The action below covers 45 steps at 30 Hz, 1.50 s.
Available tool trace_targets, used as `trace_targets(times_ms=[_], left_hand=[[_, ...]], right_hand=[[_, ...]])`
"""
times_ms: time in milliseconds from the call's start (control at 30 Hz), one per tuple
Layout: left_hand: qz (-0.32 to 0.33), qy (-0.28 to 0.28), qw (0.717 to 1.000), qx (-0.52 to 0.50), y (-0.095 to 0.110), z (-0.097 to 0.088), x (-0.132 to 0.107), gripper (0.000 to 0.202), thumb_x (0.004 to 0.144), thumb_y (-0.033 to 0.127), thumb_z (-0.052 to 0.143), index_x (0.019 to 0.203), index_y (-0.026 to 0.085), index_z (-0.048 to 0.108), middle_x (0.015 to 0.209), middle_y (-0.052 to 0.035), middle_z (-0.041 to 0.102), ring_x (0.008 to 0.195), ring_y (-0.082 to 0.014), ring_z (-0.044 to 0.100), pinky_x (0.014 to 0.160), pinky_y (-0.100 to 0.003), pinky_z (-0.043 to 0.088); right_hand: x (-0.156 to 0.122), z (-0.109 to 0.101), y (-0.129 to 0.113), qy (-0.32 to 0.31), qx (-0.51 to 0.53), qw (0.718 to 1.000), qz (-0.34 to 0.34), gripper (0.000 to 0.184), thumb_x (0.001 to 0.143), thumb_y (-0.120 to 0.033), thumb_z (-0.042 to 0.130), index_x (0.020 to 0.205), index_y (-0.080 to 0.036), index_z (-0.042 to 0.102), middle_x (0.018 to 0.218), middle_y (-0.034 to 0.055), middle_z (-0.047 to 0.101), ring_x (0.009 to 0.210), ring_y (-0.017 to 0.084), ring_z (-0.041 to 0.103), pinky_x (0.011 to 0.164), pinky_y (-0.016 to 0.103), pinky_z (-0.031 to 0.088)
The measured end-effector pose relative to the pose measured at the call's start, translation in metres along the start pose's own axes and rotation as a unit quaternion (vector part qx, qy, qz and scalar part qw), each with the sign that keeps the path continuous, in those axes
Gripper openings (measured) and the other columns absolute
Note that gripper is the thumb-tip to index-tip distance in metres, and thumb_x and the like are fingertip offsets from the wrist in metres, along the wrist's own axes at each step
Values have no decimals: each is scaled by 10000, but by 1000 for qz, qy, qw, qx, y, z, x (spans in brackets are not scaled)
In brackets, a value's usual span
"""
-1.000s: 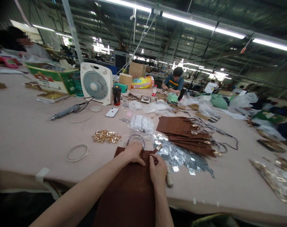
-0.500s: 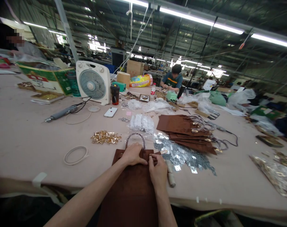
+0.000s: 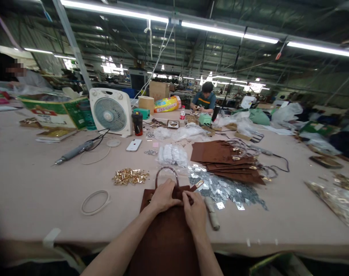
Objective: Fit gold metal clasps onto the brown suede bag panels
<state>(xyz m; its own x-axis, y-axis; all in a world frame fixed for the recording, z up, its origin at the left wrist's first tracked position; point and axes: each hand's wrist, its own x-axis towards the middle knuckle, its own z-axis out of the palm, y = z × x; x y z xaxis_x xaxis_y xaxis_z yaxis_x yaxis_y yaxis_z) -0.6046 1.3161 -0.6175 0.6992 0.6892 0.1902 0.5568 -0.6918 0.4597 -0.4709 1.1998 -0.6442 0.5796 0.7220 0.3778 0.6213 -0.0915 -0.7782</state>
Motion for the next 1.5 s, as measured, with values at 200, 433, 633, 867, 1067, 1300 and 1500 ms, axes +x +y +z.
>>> trace_targets(times_ms=[200, 433, 633, 867, 1067, 1300, 1500], left_hand=[[23, 46, 997, -52, 3, -1, -5, 564, 771, 671, 805, 963, 212, 539, 1052, -56, 587, 942, -275, 611, 786, -389, 489], [69, 80, 992, -68, 9, -12, -21, 526, 764, 500, 885, 1073, 189, 593, 1152, -91, 584, 1071, -309, 605, 922, -455, 548], [107, 198, 974, -30, -3, -32, -68, 711, 795, 249, 877, 1413, 252, 526, 1422, -113, 560, 1361, -344, 484, 1181, -533, 424], [6, 287, 940, -183, -31, -26, -98, 356, 873, 234, 813, 1207, 274, 696, 1348, -79, 583, 1300, -278, 547, 1138, -481, 486], [24, 275, 941, -197, -29, -28, -95, 332, 846, 267, 844, 1149, 256, 708, 1408, -95, 574, 1354, -309, 505, 1177, -540, 439], [60, 299, 937, -172, -28, -27, -95, 198, 955, 71, 589, 1004, 227, 701, 1193, -78, 667, 1261, -263, 532, 1134, -491, 451], [-70, 350, 883, -305, -34, -27, -96, 224, 1060, 357, 505, 1092, 206, 667, 1317, -110, 651, 1303, -256, 559, 1153, -471, 430]], right_hand=[[0, -11, -2, 92, 148, 981, 89, 934, 766, -560, 808, 1547, -223, 423, 1399, 137, 613, 1156, 298, 671, 1014, 449, 565], [1, -13, -6, -30, 213, 972, 89, 739, 800, -534, 784, 1433, -233, 552, 1123, 78, 766, 1025, 289, 737, 971, 463, 582], [-4, -12, -3, -21, 238, 963, 125, 730, 766, -582, 810, 1374, -246, 586, 1089, 63, 776, 1025, 282, 738, 929, 424, 585], [-6, -11, 2, -14, 231, 965, 125, 761, 732, -586, 839, 1368, -240, 606, 1033, 55, 783, 989, 275, 734, 897, 410, 584], [-5, -10, 7, 23, 232, 965, 121, 746, 711, -580, 852, 1324, -215, 633, 1006, 62, 780, 963, 275, 729, 879, 414, 596], [-8, -11, 6, 22, 236, 963, 132, 757, 706, -599, 845, 1326, -220, 629, 1037, 64, 779, 978, 266, 727, 899, 410, 583], [-10, -15, 4, 25, 233, 962, 140, 763, 703, -617, 842, 1328, -232, 636, 1042, 62, 781, 982, 274, 724, 912, 431, 566]])
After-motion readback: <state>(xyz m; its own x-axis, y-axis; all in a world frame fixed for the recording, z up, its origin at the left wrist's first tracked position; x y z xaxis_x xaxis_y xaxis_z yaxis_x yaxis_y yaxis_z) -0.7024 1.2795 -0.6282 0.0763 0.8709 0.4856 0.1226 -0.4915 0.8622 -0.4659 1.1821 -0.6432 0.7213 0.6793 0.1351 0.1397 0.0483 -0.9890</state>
